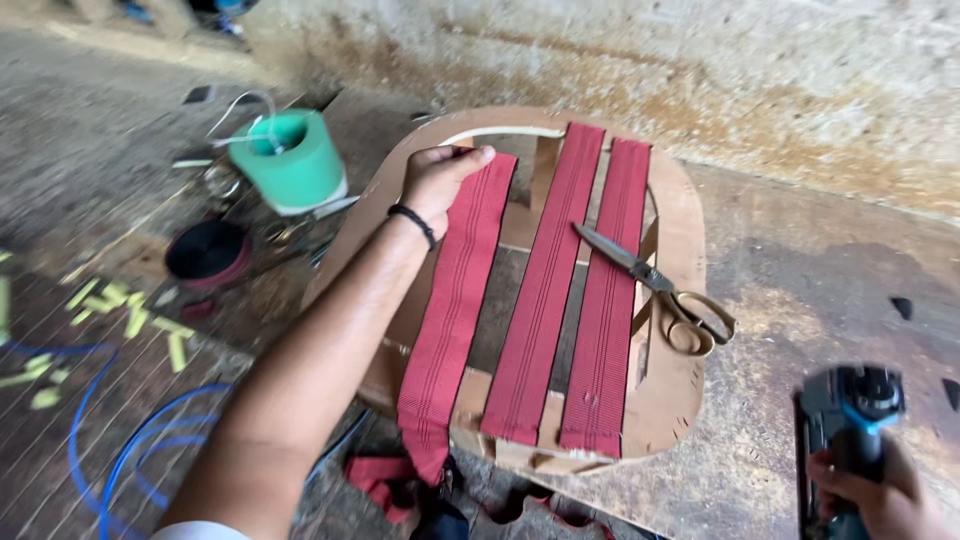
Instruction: The person attaches red webbing strips to a wooden chair frame using a pneumatic staple gun. They position each strip, staple it in place, and trim excess material with scissors. The process is repeated for multiple strips across the chair seat.
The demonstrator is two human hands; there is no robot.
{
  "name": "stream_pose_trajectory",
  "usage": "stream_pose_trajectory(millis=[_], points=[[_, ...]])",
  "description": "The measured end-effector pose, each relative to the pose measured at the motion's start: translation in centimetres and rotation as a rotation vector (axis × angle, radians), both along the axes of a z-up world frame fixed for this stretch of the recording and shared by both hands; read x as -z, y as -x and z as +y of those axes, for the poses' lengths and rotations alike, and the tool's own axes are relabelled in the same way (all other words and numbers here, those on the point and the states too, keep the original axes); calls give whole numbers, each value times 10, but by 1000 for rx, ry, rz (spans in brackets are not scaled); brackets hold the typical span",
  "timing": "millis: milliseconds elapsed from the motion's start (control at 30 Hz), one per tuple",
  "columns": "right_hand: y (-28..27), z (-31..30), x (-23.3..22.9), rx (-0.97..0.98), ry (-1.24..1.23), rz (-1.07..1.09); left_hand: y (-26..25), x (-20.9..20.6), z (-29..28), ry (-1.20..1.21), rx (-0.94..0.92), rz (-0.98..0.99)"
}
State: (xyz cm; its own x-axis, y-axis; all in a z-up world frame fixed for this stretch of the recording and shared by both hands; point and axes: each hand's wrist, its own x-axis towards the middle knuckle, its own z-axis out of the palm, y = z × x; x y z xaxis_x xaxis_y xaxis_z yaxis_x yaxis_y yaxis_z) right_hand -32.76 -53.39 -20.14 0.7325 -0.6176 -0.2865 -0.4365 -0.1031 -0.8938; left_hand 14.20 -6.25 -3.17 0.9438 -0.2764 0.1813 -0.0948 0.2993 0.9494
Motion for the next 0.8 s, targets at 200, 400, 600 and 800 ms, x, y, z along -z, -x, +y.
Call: stream_pose_trajectory(millis=[200,400,600,800], points=[[-125,130,-186,-101,105,-1,-160,74,-100,-97,-116,62],[-316,220,-264,-7,-28,124,-267,127,-174,-550,-187,52],[-453,221,-240,-29,-110,14,-256,110,-185,-1100,-146,-452],[-514,212,-210,6,-89,56,-254,88,-153,-1139,18,-729]])
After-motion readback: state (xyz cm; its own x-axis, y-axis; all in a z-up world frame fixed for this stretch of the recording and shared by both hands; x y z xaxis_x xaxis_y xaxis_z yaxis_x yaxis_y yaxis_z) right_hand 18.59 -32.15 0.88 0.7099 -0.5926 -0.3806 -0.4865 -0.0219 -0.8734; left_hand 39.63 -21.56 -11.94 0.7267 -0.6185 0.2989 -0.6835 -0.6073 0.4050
